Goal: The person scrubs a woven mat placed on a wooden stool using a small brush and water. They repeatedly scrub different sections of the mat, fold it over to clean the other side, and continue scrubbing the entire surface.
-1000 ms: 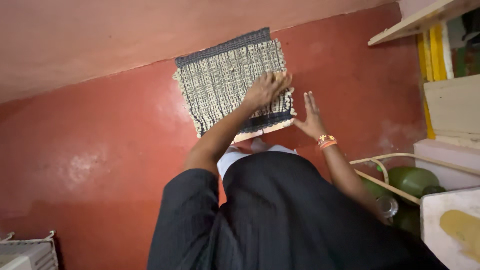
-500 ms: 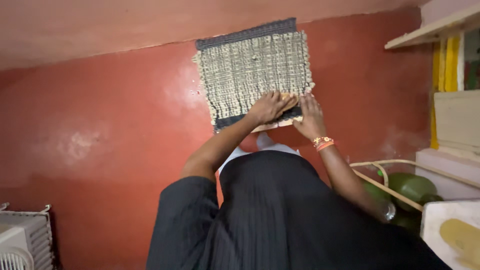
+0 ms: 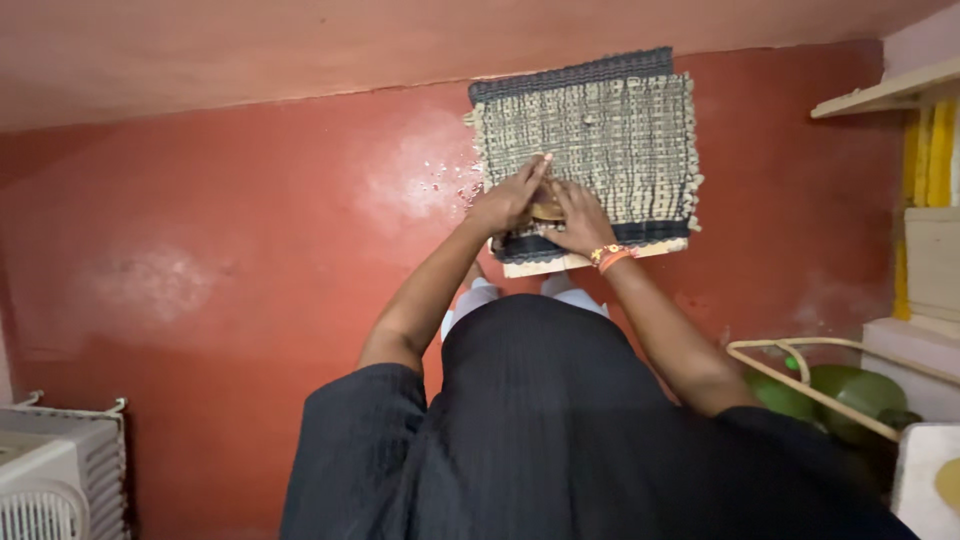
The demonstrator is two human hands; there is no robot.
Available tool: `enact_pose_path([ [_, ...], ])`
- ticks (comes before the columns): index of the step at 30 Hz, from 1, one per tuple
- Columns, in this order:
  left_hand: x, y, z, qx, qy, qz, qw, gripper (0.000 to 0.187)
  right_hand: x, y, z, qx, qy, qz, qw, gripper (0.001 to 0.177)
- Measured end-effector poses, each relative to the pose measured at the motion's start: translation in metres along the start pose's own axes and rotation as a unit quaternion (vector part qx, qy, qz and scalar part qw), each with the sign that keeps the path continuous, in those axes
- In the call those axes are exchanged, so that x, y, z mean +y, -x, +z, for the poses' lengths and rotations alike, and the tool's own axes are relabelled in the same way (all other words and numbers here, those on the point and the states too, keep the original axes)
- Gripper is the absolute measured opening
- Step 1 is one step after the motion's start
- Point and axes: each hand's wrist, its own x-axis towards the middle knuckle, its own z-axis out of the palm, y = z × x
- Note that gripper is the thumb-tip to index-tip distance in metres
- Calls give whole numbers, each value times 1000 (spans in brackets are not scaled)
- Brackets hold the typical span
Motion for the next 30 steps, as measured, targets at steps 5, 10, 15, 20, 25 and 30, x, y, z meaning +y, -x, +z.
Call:
enact_pose_path([
  [5,-11,41,1,78,-92,-79,990,104,-47,-25,0,29,92,83,992,78],
  [10,-29,57,18,48,-151,-104,982,102,-54,-27,-7,19,108,73,991,76],
  [15,-36,54,30,11,-180,-119,976,96,15,20,-53,153,72,246,955,58],
  [20,-43,52,38,-8,-222,-124,967,89,20,24,-20,236,28,372,897,62],
  [25,-45,53,40,-10,-241,-135,961,83,-68,7,67,226,30,221,948,64],
  [30,-35,49,31,-16,-227,-137,964,85,-40,23,38,199,52,184,961,53],
])
